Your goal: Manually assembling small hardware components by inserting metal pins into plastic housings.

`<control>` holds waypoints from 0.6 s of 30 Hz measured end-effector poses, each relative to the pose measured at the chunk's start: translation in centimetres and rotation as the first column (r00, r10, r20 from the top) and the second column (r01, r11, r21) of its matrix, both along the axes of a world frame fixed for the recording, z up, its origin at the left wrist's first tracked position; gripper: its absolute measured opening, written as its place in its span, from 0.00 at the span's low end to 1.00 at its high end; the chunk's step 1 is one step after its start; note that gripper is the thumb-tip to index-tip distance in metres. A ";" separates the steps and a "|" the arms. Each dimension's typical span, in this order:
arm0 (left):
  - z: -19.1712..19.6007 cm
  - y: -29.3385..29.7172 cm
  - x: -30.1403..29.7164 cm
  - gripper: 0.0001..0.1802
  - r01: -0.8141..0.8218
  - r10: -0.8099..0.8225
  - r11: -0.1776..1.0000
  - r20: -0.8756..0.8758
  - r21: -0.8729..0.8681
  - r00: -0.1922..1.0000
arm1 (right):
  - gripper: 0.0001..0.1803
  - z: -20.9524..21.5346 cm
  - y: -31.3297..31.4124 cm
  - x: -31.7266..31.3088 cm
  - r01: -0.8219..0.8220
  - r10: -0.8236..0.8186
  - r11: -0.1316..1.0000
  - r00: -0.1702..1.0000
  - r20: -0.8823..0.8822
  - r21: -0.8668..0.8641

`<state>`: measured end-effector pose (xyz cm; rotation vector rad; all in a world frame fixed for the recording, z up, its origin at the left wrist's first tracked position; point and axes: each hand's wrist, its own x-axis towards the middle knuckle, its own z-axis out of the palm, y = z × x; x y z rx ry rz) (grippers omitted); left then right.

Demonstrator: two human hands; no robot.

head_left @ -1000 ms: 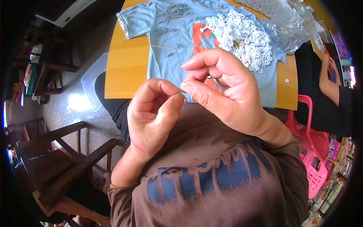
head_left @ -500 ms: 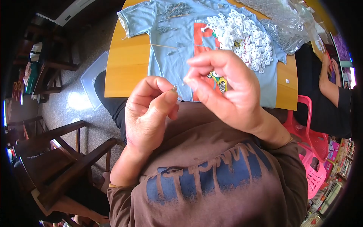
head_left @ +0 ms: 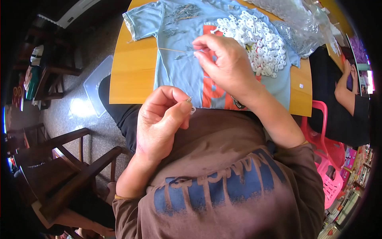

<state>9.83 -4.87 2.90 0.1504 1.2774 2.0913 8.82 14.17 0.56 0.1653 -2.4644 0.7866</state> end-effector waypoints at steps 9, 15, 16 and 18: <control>0.2 0.0 0.1 0.04 0.017 -0.017 1.000 -0.011 -0.021 1.000 | 0.08 4.8 -1.7 4.8 -0.149 0.332 0.825 0.908 0.256 -0.545; 0.3 0.2 0.7 0.05 -0.242 0.009 0.924 -0.617 -0.296 0.787 | 0.05 5.6 -2.9 6.0 -0.071 0.324 0.764 0.902 0.287 -0.641; 0.3 0.3 0.7 0.05 -0.242 0.008 0.924 -0.617 -0.296 0.787 | 0.05 5.5 -2.8 6.0 -0.068 0.333 0.761 0.894 0.299 -0.645; 0.5 0.4 0.8 0.05 -0.327 -0.049 0.882 -0.756 -0.340 0.653 | 0.05 5.2 -2.8 6.0 -0.063 0.341 0.758 0.887 0.311 -0.649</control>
